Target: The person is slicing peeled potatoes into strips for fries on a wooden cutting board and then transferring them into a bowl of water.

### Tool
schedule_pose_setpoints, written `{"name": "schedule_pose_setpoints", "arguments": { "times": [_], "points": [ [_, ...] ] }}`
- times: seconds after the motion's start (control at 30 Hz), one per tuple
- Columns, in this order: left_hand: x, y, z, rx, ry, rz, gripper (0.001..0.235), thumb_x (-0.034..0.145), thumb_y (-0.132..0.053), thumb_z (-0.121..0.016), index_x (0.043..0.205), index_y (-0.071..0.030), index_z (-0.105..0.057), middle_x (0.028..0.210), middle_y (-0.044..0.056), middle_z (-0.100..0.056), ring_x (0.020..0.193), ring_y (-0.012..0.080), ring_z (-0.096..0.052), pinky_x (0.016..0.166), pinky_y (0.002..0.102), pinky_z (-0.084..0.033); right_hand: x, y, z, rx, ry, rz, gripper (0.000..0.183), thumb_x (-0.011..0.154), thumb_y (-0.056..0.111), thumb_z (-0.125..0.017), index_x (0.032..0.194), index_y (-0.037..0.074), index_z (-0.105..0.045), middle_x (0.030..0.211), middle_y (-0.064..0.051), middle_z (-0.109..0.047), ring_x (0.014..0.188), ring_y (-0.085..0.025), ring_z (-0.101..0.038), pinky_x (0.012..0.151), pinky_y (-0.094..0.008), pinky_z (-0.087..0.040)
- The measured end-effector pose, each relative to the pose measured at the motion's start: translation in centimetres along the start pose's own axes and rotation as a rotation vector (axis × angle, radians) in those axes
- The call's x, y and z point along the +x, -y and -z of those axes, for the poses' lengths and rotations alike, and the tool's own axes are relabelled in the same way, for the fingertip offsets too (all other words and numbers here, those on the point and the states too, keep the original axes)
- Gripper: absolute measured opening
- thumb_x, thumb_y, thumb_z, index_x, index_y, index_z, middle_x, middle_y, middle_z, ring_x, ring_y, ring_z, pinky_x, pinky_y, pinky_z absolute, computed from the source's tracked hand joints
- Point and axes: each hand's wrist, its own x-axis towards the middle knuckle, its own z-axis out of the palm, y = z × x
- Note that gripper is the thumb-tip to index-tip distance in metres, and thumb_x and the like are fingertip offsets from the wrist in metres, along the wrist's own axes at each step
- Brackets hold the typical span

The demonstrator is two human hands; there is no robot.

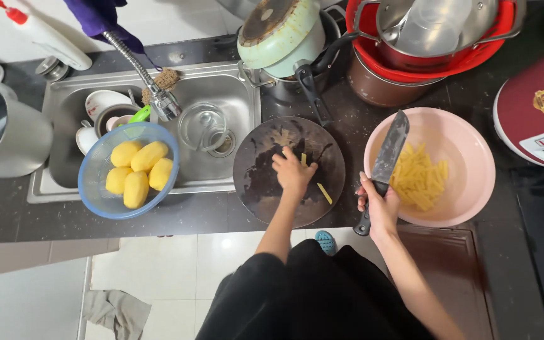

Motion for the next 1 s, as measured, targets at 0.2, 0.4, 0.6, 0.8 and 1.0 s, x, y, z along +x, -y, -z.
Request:
{"name": "schedule_pose_setpoints", "arguments": {
  "times": [0.2,0.4,0.6,0.8,1.0],
  "points": [
    [2.8,0.3,-6.9,0.153,-0.041,-0.1,0.079,0.07,-0.018,-0.087,0.128,0.005,-0.038,0.123,0.023,-0.046,0.112,0.0388,-0.056,0.08,0.037,-0.062,0.4,0.2,2.7,0.02,-0.032,0.024,0.021,0.093,0.017,-0.075,0.082,0.006,-0.06,0.067,-0.001,-0.056,0.051,-0.009,-0.049,0.046,-0.026,-0.037],
    [4.2,4.1,-8.7,0.021,-0.002,-0.213,0.07,0.069,-0.01,-0.086,0.121,0.008,-0.044,0.122,0.028,-0.046,0.113,0.0439,-0.052,0.094,0.043,-0.054,-0.1,1.3,1.7,0.092,-0.06,0.006,0.021,0.093,0.02,-0.077,0.084,0.008,-0.061,0.065,0.003,-0.05,0.052,-0.008,-0.043,0.048,-0.025,-0.036],
    [5.2,6.6,-4.3,-0.125,0.053,-0.298,0.061,0.07,0.0,-0.08,0.12,0.005,-0.046,0.127,0.033,-0.042,0.115,0.0494,-0.048,0.098,0.048,-0.048,-0.5,1.3,-0.6,0.069,-0.041,0.005,0.021,0.093,0.021,-0.077,0.089,0.007,-0.061,0.066,0.004,-0.047,0.052,-0.008,-0.043,0.049,-0.026,-0.037],
    [6.9,8.9,-3.1,-0.303,-0.049,-0.425,0.028,0.093,-0.003,-0.063,0.117,-0.001,-0.048,0.113,0.029,-0.059,0.104,0.0498,-0.059,0.09,0.054,-0.049,-0.4,0.2,-1.2,0.107,-0.022,-0.035,0.023,0.095,0.022,-0.075,0.086,0.011,-0.056,0.066,0.004,-0.047,0.054,-0.007,-0.043,0.049,-0.026,-0.036],
    [9.9,11.8,-7.2,-0.549,-0.158,-0.11,0.027,0.102,-0.017,-0.053,0.118,0.003,-0.042,0.102,0.032,-0.066,0.095,0.0499,-0.064,0.085,0.054,-0.05,-0.3,-0.5,-1.1,0.11,-0.019,-0.033,0.022,0.095,0.022,-0.074,0.087,0.011,-0.057,0.066,0.004,-0.048,0.054,-0.007,-0.044,0.049,-0.025,-0.037]
  ]
}}
